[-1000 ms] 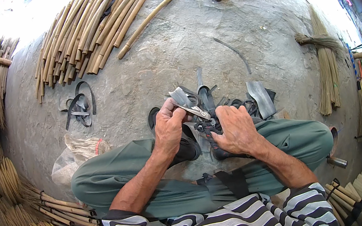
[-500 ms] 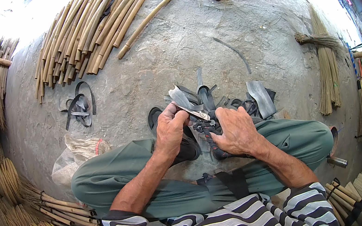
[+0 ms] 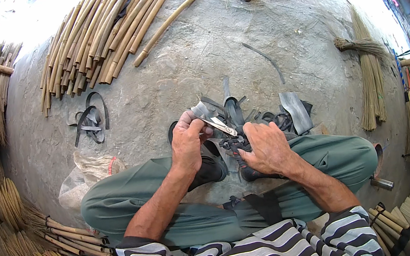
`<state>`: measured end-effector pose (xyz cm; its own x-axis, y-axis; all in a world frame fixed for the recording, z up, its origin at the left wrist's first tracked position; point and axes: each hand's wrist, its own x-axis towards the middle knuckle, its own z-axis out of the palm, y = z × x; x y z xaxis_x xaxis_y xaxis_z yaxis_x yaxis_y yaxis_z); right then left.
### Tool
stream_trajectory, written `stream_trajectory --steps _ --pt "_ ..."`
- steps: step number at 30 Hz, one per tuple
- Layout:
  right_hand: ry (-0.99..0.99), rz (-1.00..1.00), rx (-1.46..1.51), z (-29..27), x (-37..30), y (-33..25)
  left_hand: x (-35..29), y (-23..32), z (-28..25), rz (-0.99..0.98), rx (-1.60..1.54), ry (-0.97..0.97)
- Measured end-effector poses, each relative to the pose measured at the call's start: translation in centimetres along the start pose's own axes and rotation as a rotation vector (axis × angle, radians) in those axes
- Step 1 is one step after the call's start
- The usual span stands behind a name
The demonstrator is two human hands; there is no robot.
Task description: The person sits on the floor and uses shears to cut a long strip of black rubber into smaller pieces. They repeatedly pick up the rubber, cut sections, and place the cut pieces on the floor.
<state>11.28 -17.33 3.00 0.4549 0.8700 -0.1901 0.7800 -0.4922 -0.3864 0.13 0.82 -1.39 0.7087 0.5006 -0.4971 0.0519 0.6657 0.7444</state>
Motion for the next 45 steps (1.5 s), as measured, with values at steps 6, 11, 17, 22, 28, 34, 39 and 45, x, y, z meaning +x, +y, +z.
stream_trajectory --steps 6,11,17,22,28,34,39,45 --pt "0.042 0.002 0.013 -0.1 -0.1 0.0 -0.7 -1.3 0.5 0.098 0.112 -0.095" --pt "-0.080 0.083 0.054 -0.7 0.1 -0.4 -0.4 -0.8 0.1 0.025 0.079 -0.087" --pt "-0.166 0.114 0.094 -0.8 -0.1 -0.3 0.3 -0.2 -0.2 -0.060 -0.007 0.005" --pt "0.029 -0.024 0.042 0.2 0.0 0.1 0.3 -0.3 -0.3 -0.008 -0.021 -0.010" --pt "0.116 -0.030 0.005 0.4 0.0 0.3 -0.7 -1.5 0.7 0.112 0.091 -0.111" --pt "-0.064 0.066 0.089 -0.5 0.0 -0.2 -0.5 -0.9 0.1 0.006 0.072 -0.080" --pt "-0.114 0.100 0.099 -0.6 -0.1 -0.3 0.2 -0.7 -0.3 -0.040 0.027 -0.012" --pt "0.098 -0.045 -0.018 0.5 0.1 0.0 -0.2 -0.7 0.1 0.024 0.029 -0.037"
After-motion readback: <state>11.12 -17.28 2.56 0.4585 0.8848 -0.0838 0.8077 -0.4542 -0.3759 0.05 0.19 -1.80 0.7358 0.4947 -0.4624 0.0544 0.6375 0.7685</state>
